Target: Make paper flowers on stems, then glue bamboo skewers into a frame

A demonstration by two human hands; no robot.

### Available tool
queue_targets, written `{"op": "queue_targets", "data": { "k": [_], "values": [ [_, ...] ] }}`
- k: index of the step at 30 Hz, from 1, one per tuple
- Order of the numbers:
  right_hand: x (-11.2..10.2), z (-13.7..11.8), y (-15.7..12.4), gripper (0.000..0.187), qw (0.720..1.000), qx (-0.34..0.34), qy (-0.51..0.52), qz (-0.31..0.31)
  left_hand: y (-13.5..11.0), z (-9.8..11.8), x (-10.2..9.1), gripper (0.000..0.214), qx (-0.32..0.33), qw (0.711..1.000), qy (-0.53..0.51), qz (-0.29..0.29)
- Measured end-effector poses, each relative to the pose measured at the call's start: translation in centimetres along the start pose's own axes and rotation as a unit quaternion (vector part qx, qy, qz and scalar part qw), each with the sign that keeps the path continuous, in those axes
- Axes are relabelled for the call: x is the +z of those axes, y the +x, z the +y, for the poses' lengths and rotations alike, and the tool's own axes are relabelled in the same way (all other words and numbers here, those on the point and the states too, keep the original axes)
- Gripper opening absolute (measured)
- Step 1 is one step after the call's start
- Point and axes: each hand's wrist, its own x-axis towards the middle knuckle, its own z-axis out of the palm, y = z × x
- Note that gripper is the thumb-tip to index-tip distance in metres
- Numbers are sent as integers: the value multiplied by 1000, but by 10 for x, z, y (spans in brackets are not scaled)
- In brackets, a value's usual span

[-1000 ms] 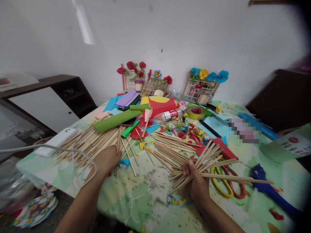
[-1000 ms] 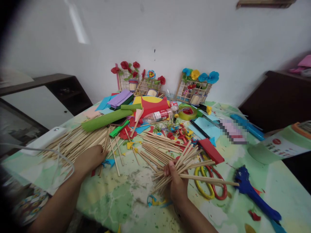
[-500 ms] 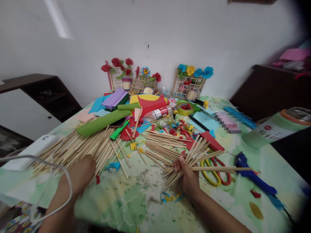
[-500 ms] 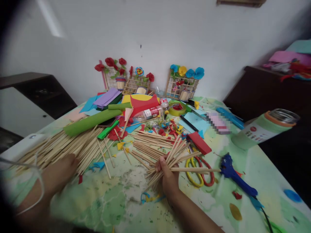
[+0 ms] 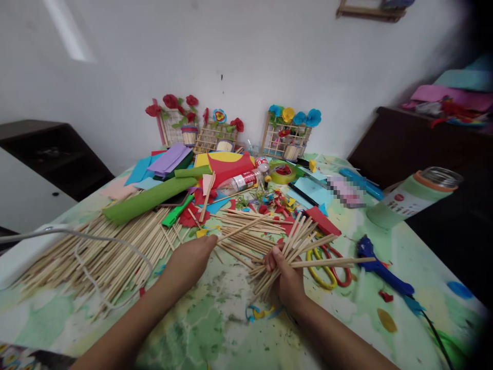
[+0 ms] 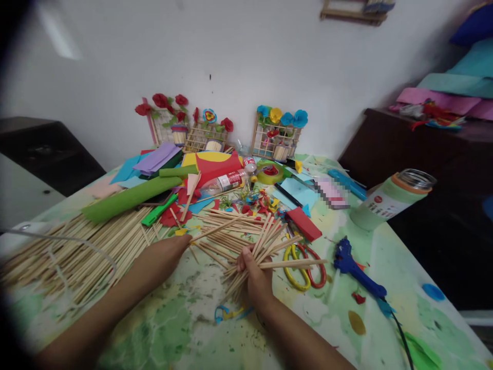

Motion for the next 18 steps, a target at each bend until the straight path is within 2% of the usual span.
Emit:
{"op": "queue_targets", "data": {
  "k": [2,4,6,7,8,10,12,13,15,18],
  "values": [
    [1,-1,0,19,1000,5,-7,-1,12,11,-2,29,35,999,25,28],
    [1,-1,0,20,1000,12,-6,1,20,20,-5,25,65,996,-24,57],
    [0,0,0,21,1000,14,-4,4,25,29,-9,19,94,982,-161,38],
    [0,0,1,21,1000,12,-6,5,27,33,-9,21,103,961,-255,0],
    [-1,1,1,21,1000,9,-10,7,27,36,-9,27,106,927,-355,-52],
    [-2,2,1,21,1000,6,-19,16,27,44,-6,33,92,827,-532,-157],
    [-4,2,2,22,999,7,-28,25,24,51,-1,30,61,730,-644,-218],
    [-5,3,2,21,999,8,-36,27,23,54,3,28,49,696,-677,-233],
    [-6,3,3,18,998,10,-56,25,20,60,10,26,29,651,-716,-251],
    [-8,2,4,22,996,15,-84,25,18,62,19,26,-1,608,-748,-264]
  ]
}}
